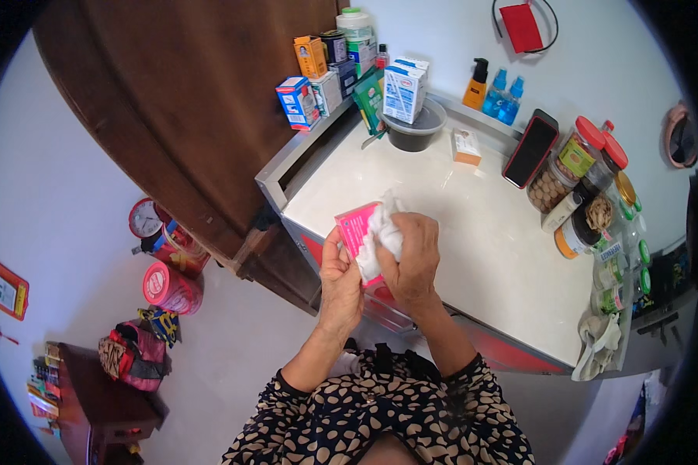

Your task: The person wipes several small rectangular boxes and a black rectangular case with a white cloth. The person handles the items one by one, wiping all sides of each box before placing it back on the counter. The items include a white box, a pink box, a small white box, a blue box, and a black case.

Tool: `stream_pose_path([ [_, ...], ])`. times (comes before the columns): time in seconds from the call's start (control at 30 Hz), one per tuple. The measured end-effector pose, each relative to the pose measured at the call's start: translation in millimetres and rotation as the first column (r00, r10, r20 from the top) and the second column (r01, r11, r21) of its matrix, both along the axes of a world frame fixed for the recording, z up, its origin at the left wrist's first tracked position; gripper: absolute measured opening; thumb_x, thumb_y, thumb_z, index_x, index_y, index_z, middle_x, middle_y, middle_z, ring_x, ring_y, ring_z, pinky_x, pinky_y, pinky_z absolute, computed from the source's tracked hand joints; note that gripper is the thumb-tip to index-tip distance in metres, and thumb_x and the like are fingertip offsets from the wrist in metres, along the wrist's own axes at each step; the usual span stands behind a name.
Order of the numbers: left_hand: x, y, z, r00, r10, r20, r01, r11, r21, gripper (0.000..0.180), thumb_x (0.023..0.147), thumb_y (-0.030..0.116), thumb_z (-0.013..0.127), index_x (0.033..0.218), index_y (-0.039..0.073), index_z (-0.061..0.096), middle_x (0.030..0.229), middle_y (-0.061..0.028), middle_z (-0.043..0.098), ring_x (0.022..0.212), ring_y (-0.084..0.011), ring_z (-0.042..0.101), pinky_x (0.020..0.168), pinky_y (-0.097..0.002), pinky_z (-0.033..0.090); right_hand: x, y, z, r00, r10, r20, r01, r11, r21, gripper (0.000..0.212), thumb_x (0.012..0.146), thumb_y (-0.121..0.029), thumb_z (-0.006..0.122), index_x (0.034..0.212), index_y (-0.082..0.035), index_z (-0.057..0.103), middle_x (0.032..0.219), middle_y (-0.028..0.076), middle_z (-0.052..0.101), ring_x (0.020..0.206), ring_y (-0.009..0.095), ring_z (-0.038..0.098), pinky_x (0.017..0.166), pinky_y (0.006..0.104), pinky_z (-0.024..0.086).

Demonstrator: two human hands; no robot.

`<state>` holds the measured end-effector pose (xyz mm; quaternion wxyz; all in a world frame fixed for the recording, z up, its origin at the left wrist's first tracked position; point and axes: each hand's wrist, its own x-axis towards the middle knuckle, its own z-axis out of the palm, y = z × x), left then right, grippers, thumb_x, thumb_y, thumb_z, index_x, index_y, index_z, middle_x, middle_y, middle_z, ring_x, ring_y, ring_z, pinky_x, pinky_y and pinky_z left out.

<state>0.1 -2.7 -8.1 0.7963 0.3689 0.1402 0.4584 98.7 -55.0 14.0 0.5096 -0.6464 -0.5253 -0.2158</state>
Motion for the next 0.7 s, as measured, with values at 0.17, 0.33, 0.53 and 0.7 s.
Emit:
stream_pose_path([
  [0.17,-6,5,5,1.000,0.024,-0.019,-0.025,0.999,-0.047,0.048,0.089,0.005,0.059,0.133,0.008,0.040,0.125,-0.0080,0.054,0.107,-0.0158,0.058,0.093,-0.0306,0.050,-3,-11,3,0.975,0.212,0.063,-0.203,0.970,-0.133,0.057,0.068,-0.012,0.073,0.119,-0.005,0.048,0.121,0.018,0.045,0.098,0.037,0.051,0.080,0.0433,0.048],
  [0.33,-9,4,0,1.000,-0.026,-0.015,0.027,1.000,0.010,0.050,0.090,0.001,0.058,0.134,0.008,0.037,0.117,-0.0095,0.060,0.106,-0.0150,0.059,0.090,-0.0281,0.051,16,-3,5,0.989,0.130,0.073,-0.124,0.989,-0.084,0.044,0.067,-0.006,0.071,0.107,-0.001,0.055,0.097,0.016,0.055,0.086,0.033,0.055,0.071,0.0411,0.047],
  [0.53,-9,2,5,0.989,0.001,0.148,0.010,0.997,-0.077,0.040,0.096,0.014,0.052,0.133,0.010,0.038,0.121,-0.0078,0.055,0.108,-0.0149,0.057,0.091,-0.0302,0.050,3,9,11,0.984,0.161,-0.073,-0.163,0.986,-0.019,0.039,0.067,-0.006,0.069,0.106,-0.008,0.061,0.086,0.015,0.055,0.076,0.031,0.057,0.064,0.0382,0.047],
  [0.7,-9,10,9,0.989,0.019,0.148,0.005,0.986,-0.164,0.047,0.102,0.039,0.028,0.141,0.013,0.032,0.129,-0.0091,0.050,0.120,-0.0215,0.050,0.101,-0.0356,0.043,-13,0,-6,0.970,0.240,0.030,-0.241,0.971,0.007,0.041,0.065,-0.006,0.071,0.105,-0.012,0.065,0.102,0.016,0.055,0.082,0.033,0.060,0.065,0.0373,0.051],
])
